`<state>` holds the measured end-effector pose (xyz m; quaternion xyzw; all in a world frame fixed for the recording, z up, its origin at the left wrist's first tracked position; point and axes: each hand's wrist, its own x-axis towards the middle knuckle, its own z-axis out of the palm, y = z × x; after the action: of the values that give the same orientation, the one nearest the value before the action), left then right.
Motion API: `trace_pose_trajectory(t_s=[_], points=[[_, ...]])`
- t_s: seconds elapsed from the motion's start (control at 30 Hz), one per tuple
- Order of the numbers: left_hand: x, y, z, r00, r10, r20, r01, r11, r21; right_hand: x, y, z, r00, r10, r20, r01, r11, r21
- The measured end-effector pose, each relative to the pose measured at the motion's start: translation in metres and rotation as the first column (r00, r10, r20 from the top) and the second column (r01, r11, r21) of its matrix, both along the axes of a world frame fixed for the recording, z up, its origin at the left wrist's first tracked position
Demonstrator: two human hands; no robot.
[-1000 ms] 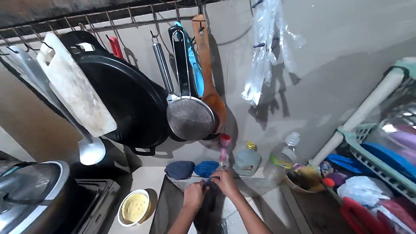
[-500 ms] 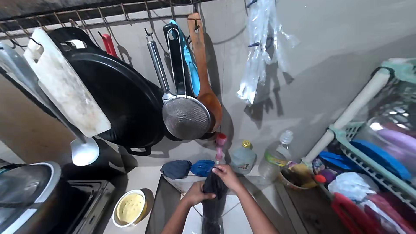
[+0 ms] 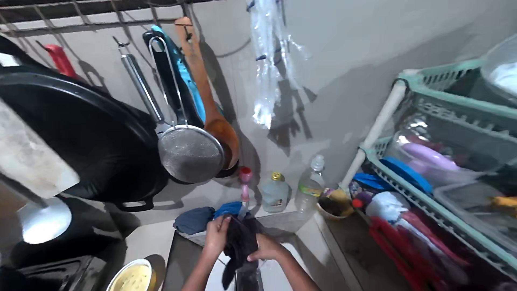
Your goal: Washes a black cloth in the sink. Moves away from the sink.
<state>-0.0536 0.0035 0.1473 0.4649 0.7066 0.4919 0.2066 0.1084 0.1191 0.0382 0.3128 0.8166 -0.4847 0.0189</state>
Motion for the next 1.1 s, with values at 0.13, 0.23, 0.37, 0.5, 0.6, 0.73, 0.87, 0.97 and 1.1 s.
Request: trace_pose_trajectory(t_s=[0.13, 0.23, 0.37, 0.5, 0.6, 0.73, 0.87, 0.97, 1.1], points=[[-0.024, -0.024, 0.002, 0.969, -0.159, -0.190, 0.149, 0.987, -0.065, 0.020, 0.023, 0.039, 0.952, 0.097, 0.291, -0.116, 0.992, 0.047], [-0.053, -0.051, 0.001, 0.883, -0.380, -0.277, 0.258, 0.884, -0.390, 0.045, 0.036, 0.086, 0.963, 0.159, 0.215, -0.174, 0.983, 0.051], [-0.052, -0.061, 0.008, 0.772, -0.554, -0.310, 0.170, 0.651, -0.740, 0.055, 0.031, 0.161, 0.972, 0.229, 0.053, -0.234, 0.965, 0.120], [-0.046, -0.054, 0.012, 0.886, -0.379, -0.268, 0.141, 0.770, -0.622, 0.068, 0.036, 0.196, 0.921, 0.252, -0.298, -0.206, 0.962, 0.178], [-0.048, -0.053, 0.012, 0.983, -0.184, -0.007, 0.179, 0.961, -0.212, 0.081, 0.045, 0.217, 0.968, 0.195, -0.161, -0.153, 0.958, 0.241], [-0.047, -0.044, 0.035, 0.993, -0.108, -0.044, 0.111, 0.992, 0.056, 0.096, 0.034, 0.264, 0.999, -0.025, 0.025, 0.012, 0.917, 0.398], [-0.052, -0.042, 0.068, 0.887, -0.319, -0.334, 0.214, 0.924, -0.316, 0.111, 0.020, 0.297, 0.975, -0.149, -0.162, 0.213, 0.821, 0.530], [-0.069, -0.038, 0.046, 0.909, -0.358, -0.212, 0.221, 0.847, -0.483, 0.108, 0.027, 0.272, 0.909, -0.282, -0.307, 0.407, 0.760, 0.506], [-0.048, -0.038, -0.014, 0.950, 0.015, 0.312, 0.123, 0.901, -0.416, 0.064, 0.017, 0.188, 0.910, -0.307, 0.278, 0.178, 0.896, 0.407]])
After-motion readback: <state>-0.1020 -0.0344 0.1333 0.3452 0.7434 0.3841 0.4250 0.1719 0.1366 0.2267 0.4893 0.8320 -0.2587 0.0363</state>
